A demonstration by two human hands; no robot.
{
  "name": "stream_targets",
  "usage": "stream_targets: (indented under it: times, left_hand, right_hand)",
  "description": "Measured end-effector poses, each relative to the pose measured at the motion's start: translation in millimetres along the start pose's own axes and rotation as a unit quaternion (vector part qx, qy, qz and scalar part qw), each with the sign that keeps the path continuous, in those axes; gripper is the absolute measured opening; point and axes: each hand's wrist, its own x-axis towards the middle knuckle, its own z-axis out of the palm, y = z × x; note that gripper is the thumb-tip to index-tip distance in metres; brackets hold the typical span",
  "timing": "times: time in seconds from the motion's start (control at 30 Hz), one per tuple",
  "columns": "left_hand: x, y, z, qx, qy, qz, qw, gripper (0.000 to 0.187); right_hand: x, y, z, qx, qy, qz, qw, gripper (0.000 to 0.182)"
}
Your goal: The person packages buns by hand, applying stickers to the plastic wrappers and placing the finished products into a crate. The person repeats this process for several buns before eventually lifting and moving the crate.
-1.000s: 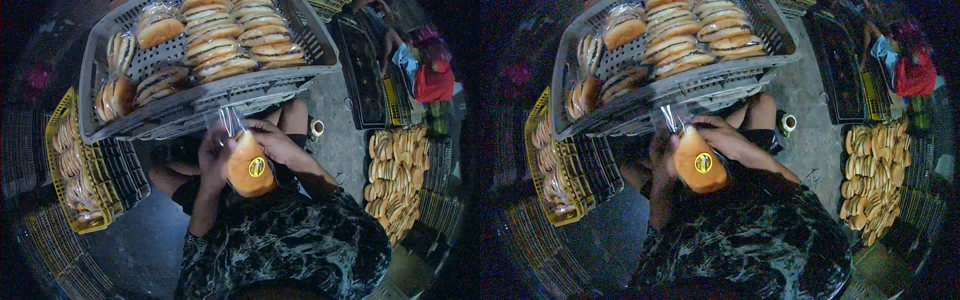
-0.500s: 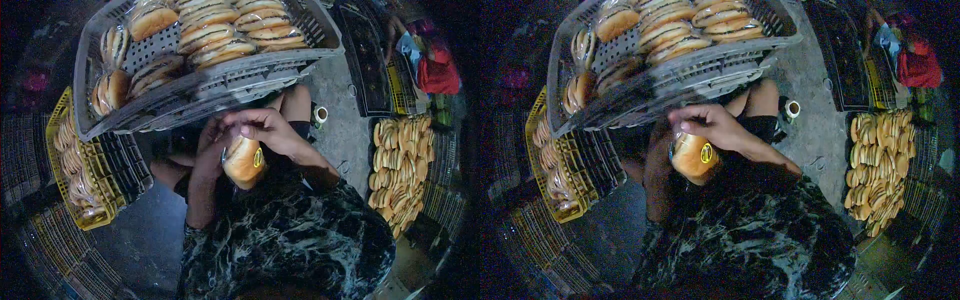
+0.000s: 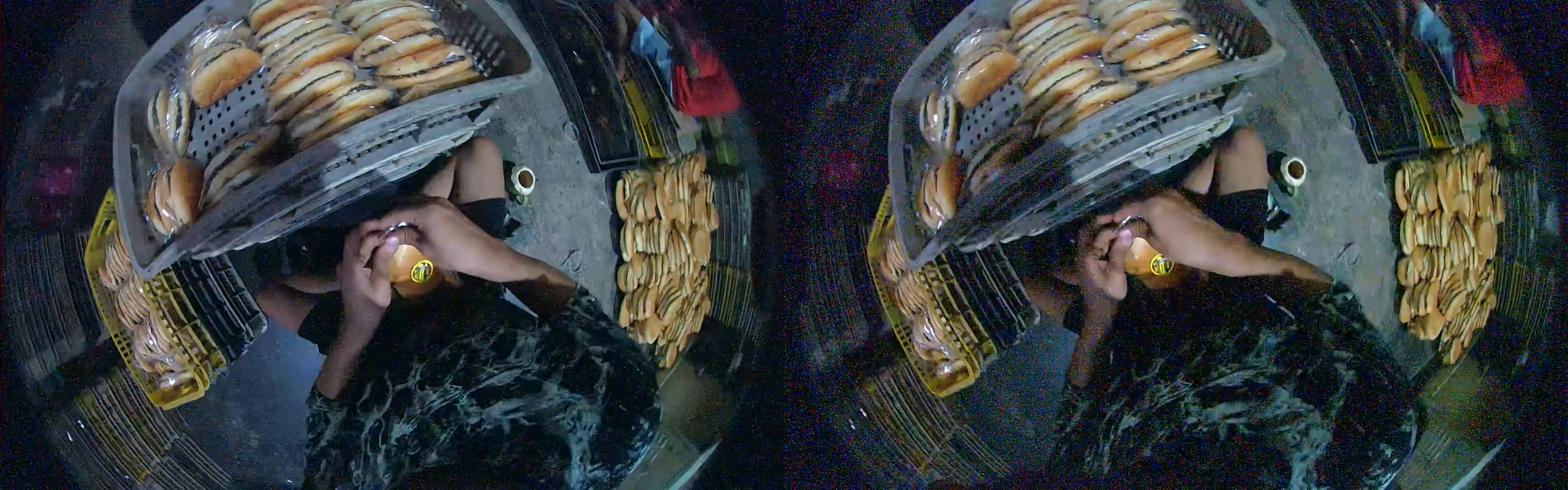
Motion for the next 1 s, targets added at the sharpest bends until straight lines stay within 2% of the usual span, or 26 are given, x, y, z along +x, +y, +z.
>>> stream_targets:
  times: [0.03, 0.07, 0.13, 0.17, 0.2, 0.23, 0.27, 0.3, 0.33, 0.4, 0.43, 0.47, 0.5, 0.53, 0.6, 0.63, 0.67, 0.7, 0.73, 0.77, 0.8, 0.87, 0.93, 0.97, 1.0]
  left_hand:
    - [-1, 1, 3, 0.014, 0.021, 0.04, 0.999, 0.015]
    - [-2, -3, 3, 0.014, 0.007, 0.044, 0.999, 0.015]
    - [-10, -25, -3, 0.066, -0.192, -0.118, 0.972, 0.02]
    - [-14, -39, -5, 0.127, -0.221, 0.052, 0.966, 0.026]
    - [-17, -53, -2, 0.125, -0.229, 0.056, 0.964, 0.026]
    - [-17, -62, 3, -0.1, -0.277, -0.124, 0.947, 0.027]
    - [-18, -72, 8, -0.297, -0.243, -0.312, 0.869, 0.029]
    - [-15, -67, 14, -0.283, -0.229, -0.308, 0.879, 0.029]
    - [-13, -60, 21, -0.215, -0.222, -0.255, 0.916, 0.029]
    - [-10, -51, 37, -0.118, -0.191, -0.18, 0.958, 0.029]
    - [-9, -46, 47, -0.096, -0.168, -0.16, 0.968, 0.029]
    - [-7, -44, 53, -0.085, -0.145, -0.149, 0.974, 0.029]
    - [-6, -43, 60, -0.078, -0.128, -0.147, 0.978, 0.029]
    - [-3, -42, 66, -0.075, -0.109, -0.147, 0.98, 0.028]
    - [-1, -42, 75, -0.075, -0.074, -0.153, 0.983, 0.028]
    - [0, -42, 79, -0.074, -0.059, -0.158, 0.983, 0.028]
    - [0, -42, 83, -0.075, -0.044, -0.167, 0.982, 0.028]
    - [-1, -42, 86, -0.075, -0.028, -0.179, 0.981, 0.028]
    - [-1, -42, 88, -0.075, -0.012, -0.189, 0.979, 0.028]
    - [0, -42, 87, -0.076, 0.006, -0.188, 0.979, 0.028]
    - [2, -41, 85, -0.079, 0.03, -0.183, 0.979, 0.028]
    - [3, -41, 80, -0.101, 0.076, -0.156, 0.98, 0.026]
    - [12, -45, 72, -0.142, 0.151, -0.092, 0.974, 0.021]
    - [14, -50, 68, -0.098, 0.185, -0.105, 0.972, 0.02]
    - [15, -52, 62, -0.104, 0.18, -0.081, 0.975, 0.021]
  right_hand:
    - [-2, 7, 0, -0.083, -0.039, 0.001, 0.996, 0.017]
    - [-10, 17, 3, -0.082, -0.027, 0.009, 0.996, 0.017]
    - [-29, 34, 12, 0.007, -0.145, 0.139, 0.98, 0.022]
    - [-35, 37, 15, 0.006, -0.134, 0.145, 0.98, 0.022]
    - [-39, 36, 19, 0.017, -0.104, 0.184, 0.977, 0.023]
    - [-44, 36, 21, 0.028, -0.075, 0.22, 0.972, 0.025]
    - [-54, 47, 26, 0.027, -0.069, 0.223, 0.972, 0.025]
    - [-68, 69, 38, -0.098, 0.01, 0.064, 0.993, 0.027]
    - [-84, 97, 58, -0.219, 0.089, -0.098, 0.967, 0.029]
    - [-110, 157, 88, -0.357, -0.016, -0.07, 0.931, 0.034]
    - [-109, 154, 67, -0.238, -0.005, 0.033, 0.971, 0.033]
    - [-108, 151, 47, -0.112, 0.001, 0.134, 0.985, 0.033]
    - [-97, 116, 2, -0.008, 0.088, 0.237, 0.968, 0.033]
    - [-85, 88, -38, 0.094, 0.17, 0.329, 0.924, 0.033]
    - [-137, 214, -30, -0.063, 0.314, 0.405, 0.856, 0.045]
    - [-159, 264, -27, -0.161, 0.275, 0.45, 0.834, 0.047]
    - [-179, 308, -14, -0.291, 0.157, 0.473, 0.817, 0.05]
    - [-192, 338, -4, -0.392, 0.063, 0.451, 0.8, 0.052]
    - [-199, 354, -2, -0.409, -0.001, 0.416, 0.812, 0.055]
    - [-198, 357, -17, -0.24, -0.053, 0.415, 0.876, 0.051]
    - [-199, 356, -24, -0.241, -0.058, 0.407, 0.879, 0.051]
    - [-213, 351, -30, -0.123, -0.028, 0.425, 0.896, 0.041]
    - [-245, 357, -4, -0.285, 0.122, 0.513, 0.8, 0.028]
    - [-256, 374, 6, -0.289, 0.108, 0.507, 0.805, 0.028]
    - [-277, 393, 23, -0.429, 0.121, 0.457, 0.77, 0.026]
